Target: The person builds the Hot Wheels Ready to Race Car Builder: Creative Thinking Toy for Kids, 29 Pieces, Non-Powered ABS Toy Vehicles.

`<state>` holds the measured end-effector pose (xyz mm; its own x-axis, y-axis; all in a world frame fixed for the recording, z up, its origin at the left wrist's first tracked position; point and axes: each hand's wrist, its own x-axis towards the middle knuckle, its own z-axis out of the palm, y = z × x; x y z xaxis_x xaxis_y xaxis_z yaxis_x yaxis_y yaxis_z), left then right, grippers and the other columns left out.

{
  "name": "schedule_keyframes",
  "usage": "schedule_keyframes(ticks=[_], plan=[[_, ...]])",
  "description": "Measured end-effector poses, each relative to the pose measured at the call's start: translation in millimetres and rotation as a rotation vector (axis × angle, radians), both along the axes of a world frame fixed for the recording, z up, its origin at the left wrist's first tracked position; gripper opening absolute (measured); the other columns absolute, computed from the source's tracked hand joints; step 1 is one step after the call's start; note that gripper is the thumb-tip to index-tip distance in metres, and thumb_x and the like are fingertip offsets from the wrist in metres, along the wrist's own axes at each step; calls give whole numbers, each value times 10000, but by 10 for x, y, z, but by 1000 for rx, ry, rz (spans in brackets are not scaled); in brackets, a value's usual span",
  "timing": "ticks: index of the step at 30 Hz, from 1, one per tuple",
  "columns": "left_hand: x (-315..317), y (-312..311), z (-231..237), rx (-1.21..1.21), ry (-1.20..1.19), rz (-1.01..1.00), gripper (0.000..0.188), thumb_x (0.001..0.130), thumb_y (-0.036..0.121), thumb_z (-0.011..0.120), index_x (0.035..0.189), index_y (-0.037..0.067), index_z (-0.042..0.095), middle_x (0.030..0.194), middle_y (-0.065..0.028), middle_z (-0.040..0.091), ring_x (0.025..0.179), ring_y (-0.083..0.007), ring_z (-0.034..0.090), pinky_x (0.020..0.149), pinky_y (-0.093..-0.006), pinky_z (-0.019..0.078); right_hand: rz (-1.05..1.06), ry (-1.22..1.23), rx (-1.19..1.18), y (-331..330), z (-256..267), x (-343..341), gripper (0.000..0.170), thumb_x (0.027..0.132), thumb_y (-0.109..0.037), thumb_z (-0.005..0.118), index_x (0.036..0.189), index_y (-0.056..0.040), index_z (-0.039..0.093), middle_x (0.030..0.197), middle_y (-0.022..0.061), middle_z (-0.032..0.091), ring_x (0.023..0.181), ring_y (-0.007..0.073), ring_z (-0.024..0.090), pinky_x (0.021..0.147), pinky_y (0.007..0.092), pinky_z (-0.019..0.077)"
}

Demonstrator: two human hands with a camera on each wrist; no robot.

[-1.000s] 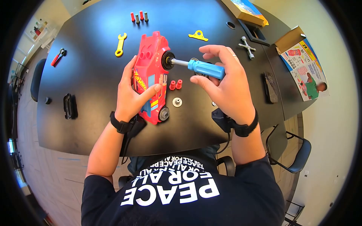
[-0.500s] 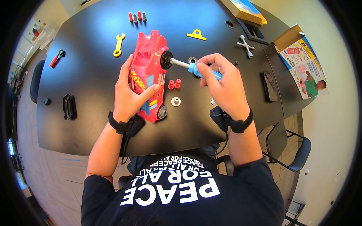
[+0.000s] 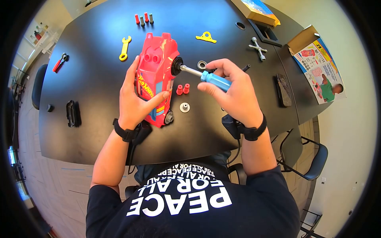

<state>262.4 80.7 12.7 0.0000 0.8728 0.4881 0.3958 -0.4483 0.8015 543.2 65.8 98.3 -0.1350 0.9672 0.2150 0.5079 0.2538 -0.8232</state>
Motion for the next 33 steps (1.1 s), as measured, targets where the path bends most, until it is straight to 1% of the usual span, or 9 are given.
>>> schedule_keyframes(ticks=[9, 14, 19, 26, 28, 29, 30, 32, 33], plan=[[-103, 12, 83, 20, 33, 60, 1251, 643, 348, 1069, 1649, 4, 409, 1392, -197, 698, 1247, -298, 716, 1057, -421, 581, 15, 58, -154, -94, -187, 177, 252, 1017, -154, 780, 1215, -10, 721, 841, 27, 701, 712, 75, 577, 655, 266, 478], [-156, 90, 26, 62, 4, 80, 1228, 641, 254, 1075, 1645, 9, 412, 1382, -167, 693, 1234, -277, 704, 1037, -411, 590, -65, -305, 77, -191, -674, 284, 258, 929, -90, 801, 1155, 5, 722, 1006, 170, 714, 922, 362, 700, 868, 419, 558], [-128, 84, 10, -75, -496, -141, 1012, 814, 211, 991, 1617, 4, 411, 1445, -132, 636, 1286, -219, 670, 1070, -389, 579, -102, -452, 78, -183, -904, 248, 300, 883, -137, 859, 1121, -3, 733, 1056, 155, 687, 1037, 382, 660, 905, 465, 544], [-186, 86, -81, -149, -733, -309, 919, 919, 281, 915, 1615, -6, 386, 1460, -149, 627, 1311, -219, 660, 1132, -394, 544, -84, -490, 162, -84, -913, 107, 305, 881, -182, 880, 1096, -14, 746, 1032, 150, 711, 990, 366, 663, 878, 459, 545], [-175, 88, -112, -110, -752, -347, 962, 911, 325, 924, 1623, -9, 370, 1489, -162, 611, 1335, -257, 655, 1140, -428, 546, -53, -250, 122, -108, -773, 14, 317, 885, -200, 893, 1107, -18, 758, 1067, 135, 719, 850, 295, 689, 766, 411, 551], [-161, 85, -120, -73, -774, -389, 1006, 903, 370, 933, 1632, -12, 354, 1518, -175, 596, 1359, -294, 650, 1148, -462, 548, 35, -165, -14, -142, -732, 0, 387, 993, -261, 831, 1270, -17, 711, 1120, 102, 712, 734, 189, 685, 613, 341, 529], [-132, 68, -115, -77, -772, -391, 1006, 903, 370, 933, 1632, -12, 354, 1518, -175, 596, 1359, -294, 650, 1148, -462, 548, 32, -162, -16, -206, -688, -61, 387, 993, -261, 831, 1270, -17, 711, 1120, 102, 712, 734, 189, 685, 613, 341, 529], [-57, 20, -69, -36, -868, -535, 1143, 857, 476, 953, 1661, -13, 304, 1586, -202, 543, 1414, -391, 616, 1159, -550, 543, 207, 619, -534, -346, -565, -254, 524, 1099, -348, 709, 1480, -22, 558, 1182, 82, 694, 723, 131, 684, 530, 288, 518], [-38, 19, -43, -49, -858, -562, 1245, 810, 524, 966, 1686, -5, 258, 1629, -215, 498, 1434, -453, 590, 1151, -611, 540, 285, 655, -630, -380, -446, -301, 602, 1153, -409, 598, 1585, -38, 405, 1238, 86, 688, 804, 144, 719, 534, 277, 569]])
